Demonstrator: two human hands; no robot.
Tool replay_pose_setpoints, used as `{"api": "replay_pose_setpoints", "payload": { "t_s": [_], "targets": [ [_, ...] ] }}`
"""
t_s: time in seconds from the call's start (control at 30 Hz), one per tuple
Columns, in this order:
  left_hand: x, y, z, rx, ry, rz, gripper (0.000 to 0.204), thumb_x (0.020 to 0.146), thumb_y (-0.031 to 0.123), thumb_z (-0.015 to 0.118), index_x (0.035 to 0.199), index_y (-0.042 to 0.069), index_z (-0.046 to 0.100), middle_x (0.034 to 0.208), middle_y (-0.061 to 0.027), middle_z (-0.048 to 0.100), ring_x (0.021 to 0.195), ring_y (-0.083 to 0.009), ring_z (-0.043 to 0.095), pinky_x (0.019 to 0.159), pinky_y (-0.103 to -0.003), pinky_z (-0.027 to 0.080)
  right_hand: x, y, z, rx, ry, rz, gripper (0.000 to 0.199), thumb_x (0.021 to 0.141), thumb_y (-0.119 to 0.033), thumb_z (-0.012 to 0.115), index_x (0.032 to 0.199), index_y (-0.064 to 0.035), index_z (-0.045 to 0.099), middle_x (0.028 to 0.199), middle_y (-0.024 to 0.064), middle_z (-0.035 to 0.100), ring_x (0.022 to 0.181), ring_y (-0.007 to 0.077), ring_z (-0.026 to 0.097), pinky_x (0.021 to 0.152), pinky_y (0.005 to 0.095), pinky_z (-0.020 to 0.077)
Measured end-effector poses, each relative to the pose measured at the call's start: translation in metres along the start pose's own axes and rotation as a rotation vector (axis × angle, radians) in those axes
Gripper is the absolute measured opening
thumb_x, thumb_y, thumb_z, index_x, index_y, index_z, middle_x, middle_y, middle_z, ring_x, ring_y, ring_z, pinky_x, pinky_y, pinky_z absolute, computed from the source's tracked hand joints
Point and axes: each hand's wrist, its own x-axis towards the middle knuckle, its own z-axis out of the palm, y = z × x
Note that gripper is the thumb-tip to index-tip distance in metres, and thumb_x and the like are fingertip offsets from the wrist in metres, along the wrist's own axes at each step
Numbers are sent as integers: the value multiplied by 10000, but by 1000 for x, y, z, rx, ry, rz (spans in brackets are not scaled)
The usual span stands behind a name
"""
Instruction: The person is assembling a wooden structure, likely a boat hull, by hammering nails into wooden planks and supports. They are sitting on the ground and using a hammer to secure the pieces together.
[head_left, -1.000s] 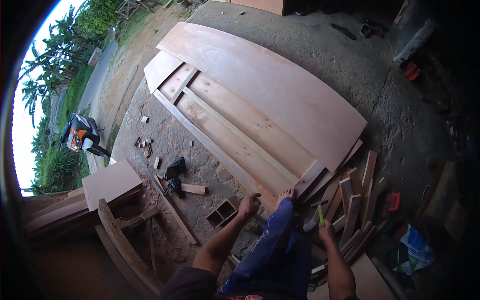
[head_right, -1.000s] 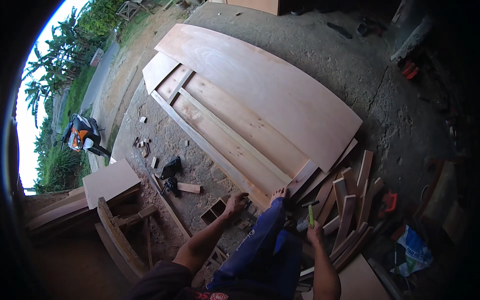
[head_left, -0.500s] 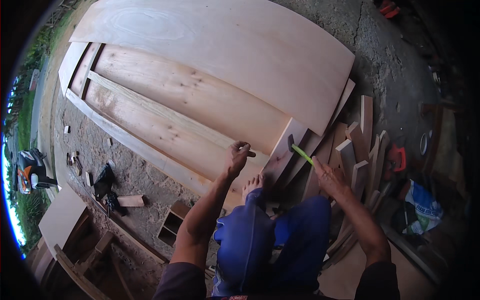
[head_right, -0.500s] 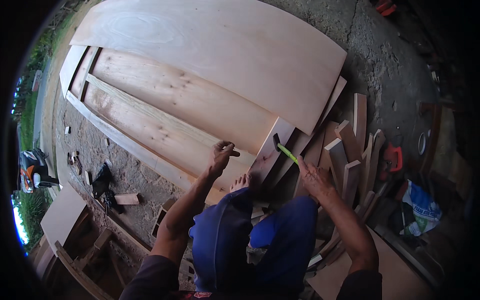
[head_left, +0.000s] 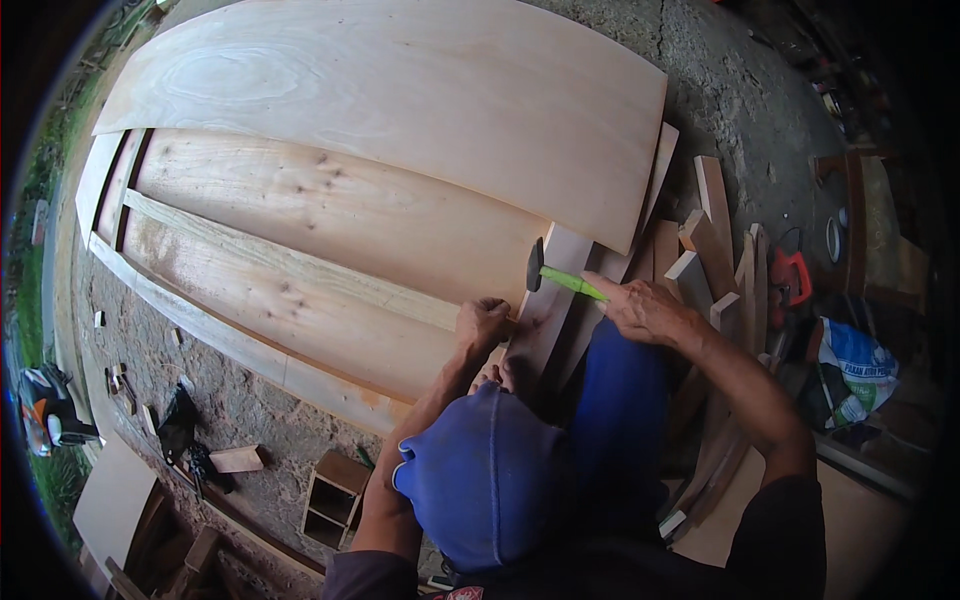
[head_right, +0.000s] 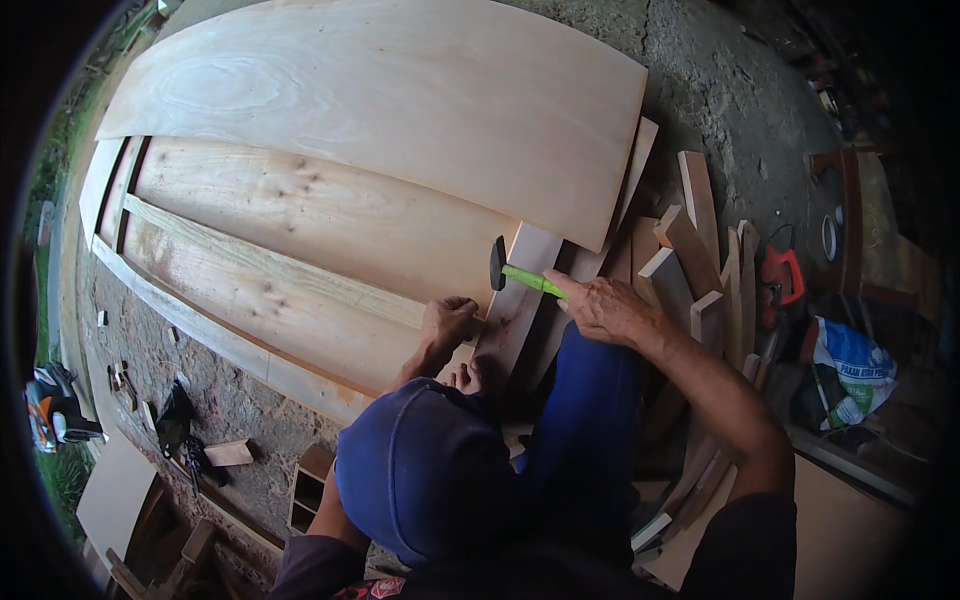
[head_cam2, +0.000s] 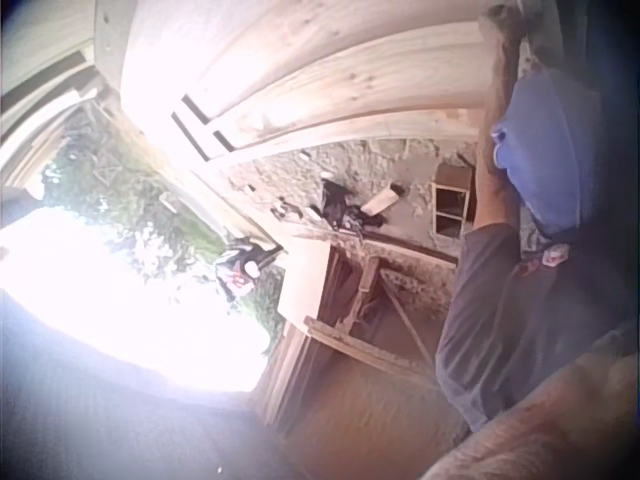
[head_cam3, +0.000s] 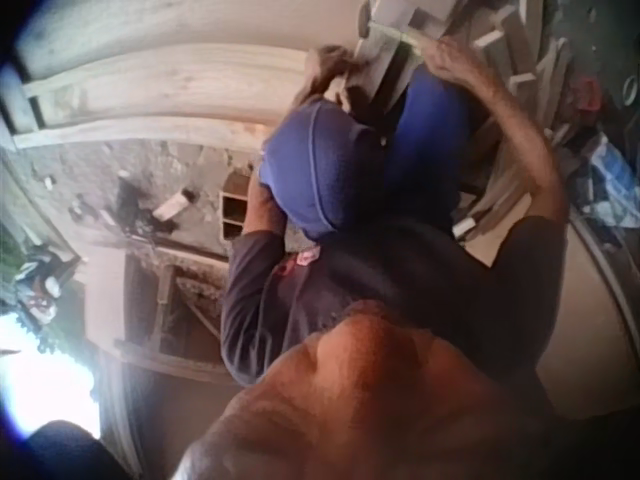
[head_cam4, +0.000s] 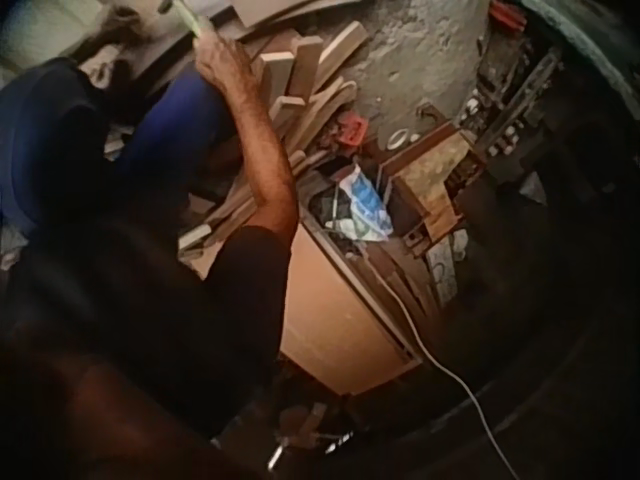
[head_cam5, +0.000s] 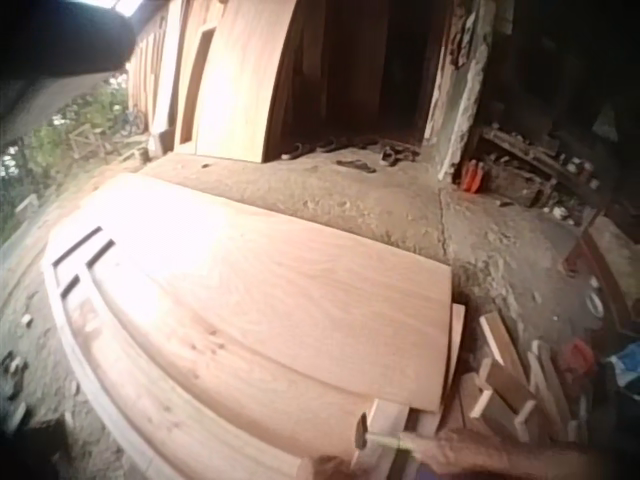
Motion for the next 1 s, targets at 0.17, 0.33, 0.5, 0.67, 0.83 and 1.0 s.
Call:
{"api": "replay_pose_setpoints", "payload": {
  "t_s": [0.17,0.33,0.5,0.67,0.83,1.0],
  "targets": [
    [2,-10,3,34,76,32,295,893,252,650,1020,12,764,736,-131,733,642,-199,719,644,-340,559,35,-16,-21,135,-154,-21,584,967,-144,529,1523,-77,363,736,261,653,685,437,655,662,502,522],
    [-5,-1,-1,64,37,16,323,896,274,651,1052,10,754,759,-153,735,676,-214,729,670,-350,561,65,-18,-20,72,-213,-124,508,976,-142,516,1479,-104,455,734,258,640,668,415,644,654,503,501],
    [-8,-6,0,63,48,82,327,902,288,640,1054,21,752,769,-163,733,683,-219,729,679,-356,558,77,-19,-27,120,-232,-112,507,971,-143,519,1475,-121,469,747,244,642,672,409,638,664,496,502],
    [-14,-3,2,151,30,48,307,906,292,628,1064,57,746,823,-188,722,757,-281,735,731,-379,554,90,-17,-36,78,-297,-135,512,974,-146,520,1482,-132,465,748,233,644,675,405,637,680,491,505],
    [-14,-4,4,183,78,120,294,914,289,624,1064,65,742,920,-206,719,890,-368,712,806,-422,542,91,-18,-35,42,-280,-77,510,981,-158,520,1487,-142,462,738,221,646,675,395,639,691,477,509],
    [-13,-8,3,223,84,146,294,917,296,627,1060,66,743,952,-210,718,932,-390,699,833,-439,538,89,-18,-39,86,-295,-43,533,986,-169,520,1512,-170,435,750,235,650,693,390,643,713,464,515]
  ]
}}
